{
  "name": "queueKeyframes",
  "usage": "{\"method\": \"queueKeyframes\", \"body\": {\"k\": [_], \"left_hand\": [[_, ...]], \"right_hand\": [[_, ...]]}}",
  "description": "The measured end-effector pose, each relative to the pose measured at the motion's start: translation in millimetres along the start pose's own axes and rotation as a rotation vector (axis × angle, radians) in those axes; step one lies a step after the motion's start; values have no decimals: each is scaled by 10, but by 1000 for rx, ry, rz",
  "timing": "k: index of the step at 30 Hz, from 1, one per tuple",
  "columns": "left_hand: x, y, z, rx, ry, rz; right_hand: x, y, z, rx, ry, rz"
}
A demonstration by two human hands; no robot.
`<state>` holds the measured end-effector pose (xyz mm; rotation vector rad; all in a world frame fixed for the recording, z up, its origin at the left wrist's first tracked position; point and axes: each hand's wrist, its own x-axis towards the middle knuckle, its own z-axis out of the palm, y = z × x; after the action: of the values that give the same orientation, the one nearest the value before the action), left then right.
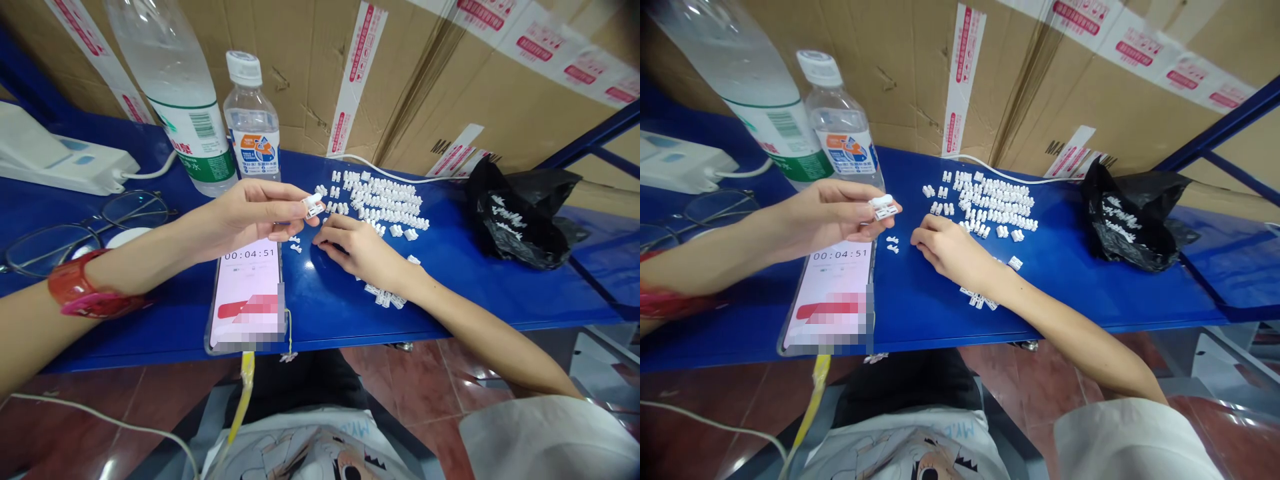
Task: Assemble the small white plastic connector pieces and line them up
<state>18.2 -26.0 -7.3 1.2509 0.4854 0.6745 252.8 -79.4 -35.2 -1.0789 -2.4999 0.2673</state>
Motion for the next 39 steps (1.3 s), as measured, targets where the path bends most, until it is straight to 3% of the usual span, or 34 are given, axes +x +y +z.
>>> {"method": "queueKeyframes", "body": {"k": [5,8,12,15,23,39], "left_hand": [[-9,3,24,43,42,0],[-14,3,38,161,70,27],[-19,2,66,337,159,97],[-23,-5,79,394,178,112],[-34,-47,87,462,114,118],[-38,-40,117,431,129,148]], "right_hand": [[-15,-75,-62,127,71,9],[-3,-102,-135,472,177,121],[35,-110,-181,1049,210,259],[60,-132,-161,1233,261,303],[83,-235,-101,1336,355,429],[114,-262,-74,1294,364,445]]}}
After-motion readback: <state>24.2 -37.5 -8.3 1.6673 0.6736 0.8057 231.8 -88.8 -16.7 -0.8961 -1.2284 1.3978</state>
